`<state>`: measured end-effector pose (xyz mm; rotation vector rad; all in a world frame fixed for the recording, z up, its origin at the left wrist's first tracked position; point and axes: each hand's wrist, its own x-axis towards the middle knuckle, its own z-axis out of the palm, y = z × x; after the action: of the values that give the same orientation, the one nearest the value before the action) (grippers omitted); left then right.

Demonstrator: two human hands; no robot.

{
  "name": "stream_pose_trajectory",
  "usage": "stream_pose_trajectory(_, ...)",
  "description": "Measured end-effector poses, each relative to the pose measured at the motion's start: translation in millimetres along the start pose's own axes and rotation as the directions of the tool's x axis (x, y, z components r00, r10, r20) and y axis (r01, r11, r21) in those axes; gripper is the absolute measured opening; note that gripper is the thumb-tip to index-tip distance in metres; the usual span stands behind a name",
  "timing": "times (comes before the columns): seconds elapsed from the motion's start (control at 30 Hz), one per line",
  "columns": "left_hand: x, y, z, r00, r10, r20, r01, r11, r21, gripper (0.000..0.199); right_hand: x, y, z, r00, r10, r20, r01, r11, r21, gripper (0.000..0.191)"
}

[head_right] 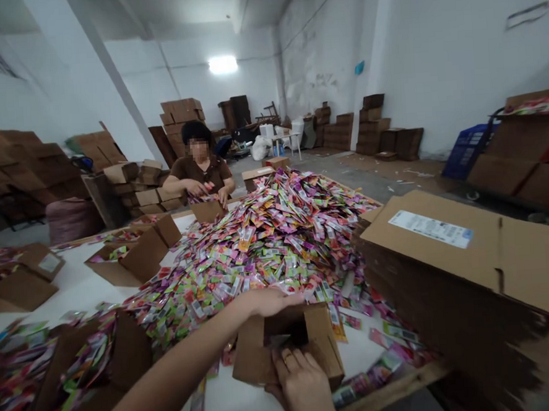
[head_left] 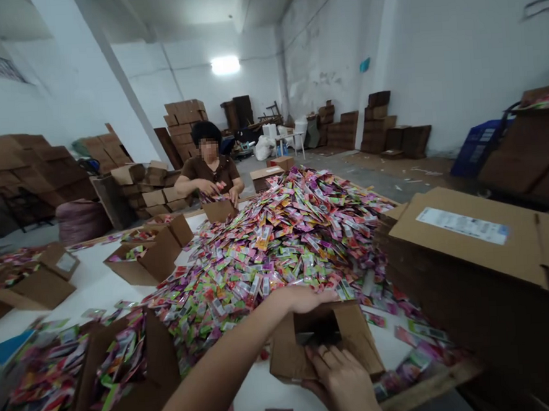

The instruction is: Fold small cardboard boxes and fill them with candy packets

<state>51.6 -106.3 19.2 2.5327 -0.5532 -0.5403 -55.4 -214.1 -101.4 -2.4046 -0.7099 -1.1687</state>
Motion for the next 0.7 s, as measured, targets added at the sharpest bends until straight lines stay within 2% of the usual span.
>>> stream_pose_trajectory(0.07,-9.6,-3.6,12.7,0.999,0.013,0.039,-0.019,0.99,0.138,0.075,3.2,-2.8,-7.0,1.0,0.004,0.026,-0.004,1.0,0.02,0.046)
stream_pose_trajectory(0.17,-17.1,-7.4,28.7,0.994,0.058,-0.093,-0.02,0.932,0.362,0.084,10.2,-3.5,-17.2,0.997,0.005,0.072,-0.007,1.0,0.025,0.044)
stream_pose_trajectory(0.23,-14.8,-9.7,35.7,0.982,0.09,-0.164,-0.016,0.914,0.406,0.083,14.4,-2.1,-21.2,0.995,-0.004,0.095,0.003,1.0,0.016,0.045)
stream_pose_trajectory(0.4,1.2,-15.1,43.8,0.969,0.14,-0.203,-0.023,0.873,0.487,0.082,17.1,0.1,-19.4,0.992,-0.013,0.126,0.016,1.0,-0.02,0.043)
stream_pose_trajectory(0.53,5.7,-15.7,40.4,0.955,0.155,-0.253,-0.025,0.892,0.451,0.078,16.2,2.0,-15.4,0.991,-0.027,0.133,0.034,0.998,-0.053,0.035)
stream_pose_trajectory(0.63,-9.1,-14.4,30.1,0.917,0.268,-0.296,-0.174,0.935,0.308,0.062,11.9,9.3,-17.9,0.987,-0.047,0.154,0.057,0.997,-0.059,0.031)
stream_pose_trajectory(0.7,-28.6,-14.0,25.6,0.909,0.303,-0.286,-0.257,0.948,0.189,0.068,5.0,17.4,-20.7,0.981,-0.081,0.177,0.091,0.995,-0.049,0.03)
